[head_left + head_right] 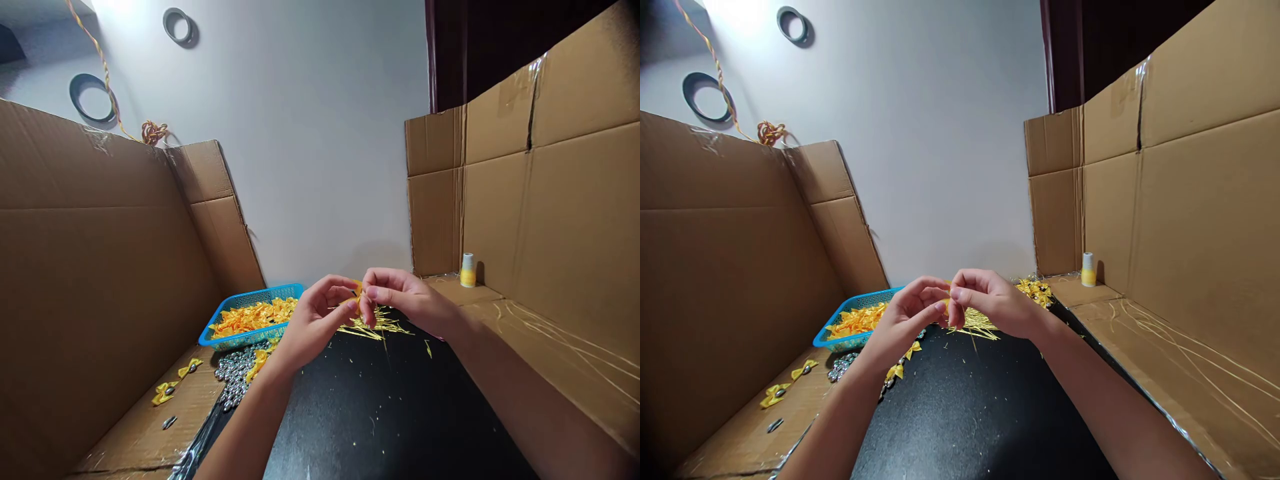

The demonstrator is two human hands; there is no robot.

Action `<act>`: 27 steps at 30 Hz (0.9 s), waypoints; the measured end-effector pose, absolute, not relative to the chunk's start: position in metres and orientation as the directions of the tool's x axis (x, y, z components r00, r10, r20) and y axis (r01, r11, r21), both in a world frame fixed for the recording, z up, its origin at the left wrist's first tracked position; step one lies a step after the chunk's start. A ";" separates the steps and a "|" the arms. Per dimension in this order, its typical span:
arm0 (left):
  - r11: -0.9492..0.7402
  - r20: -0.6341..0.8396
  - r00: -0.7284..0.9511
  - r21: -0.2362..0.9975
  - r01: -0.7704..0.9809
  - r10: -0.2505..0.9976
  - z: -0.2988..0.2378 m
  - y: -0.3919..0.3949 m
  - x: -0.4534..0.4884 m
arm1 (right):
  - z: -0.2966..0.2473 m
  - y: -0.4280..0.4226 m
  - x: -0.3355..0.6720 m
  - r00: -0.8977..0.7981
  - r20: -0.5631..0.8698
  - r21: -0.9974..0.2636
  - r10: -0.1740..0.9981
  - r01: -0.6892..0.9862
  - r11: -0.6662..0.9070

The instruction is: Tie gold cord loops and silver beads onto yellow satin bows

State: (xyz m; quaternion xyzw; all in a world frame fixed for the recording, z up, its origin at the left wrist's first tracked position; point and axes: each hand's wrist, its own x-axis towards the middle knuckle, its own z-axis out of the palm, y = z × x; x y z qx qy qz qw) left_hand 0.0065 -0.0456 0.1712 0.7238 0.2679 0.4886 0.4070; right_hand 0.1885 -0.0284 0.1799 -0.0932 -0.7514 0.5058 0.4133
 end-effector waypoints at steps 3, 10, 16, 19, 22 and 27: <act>-0.493 0.457 0.433 0.870 -0.033 0.777 0.171 -0.044 0.006 | 0.179 -0.030 0.188 -0.673 0.513 -0.840 0.533 -0.263 0.475; -0.540 0.491 0.427 0.842 -0.008 0.759 0.170 -0.042 0.002 | 0.180 -0.024 0.197 -0.711 0.471 -0.867 0.522 -0.264 0.423; -0.538 0.481 0.376 0.841 0.058 0.792 0.169 -0.041 0.002 | 0.180 -0.016 0.205 -0.749 0.354 -0.922 0.560 -0.181 0.341; -0.520 0.460 0.363 0.850 0.084 0.811 0.171 -0.041 0.002 | 0.180 -0.017 0.204 -0.752 0.353 -0.923 0.557 -0.182 0.339; -0.510 0.449 0.349 0.854 0.104 0.823 0.172 -0.042 0.002 | 0.180 -0.019 0.203 -0.736 0.381 -0.916 0.560 -0.218 0.338; -0.461 0.394 0.350 0.878 0.129 0.850 0.174 -0.044 0.002 | 0.180 -0.019 0.203 -0.707 0.372 -0.924 0.602 -0.221 0.312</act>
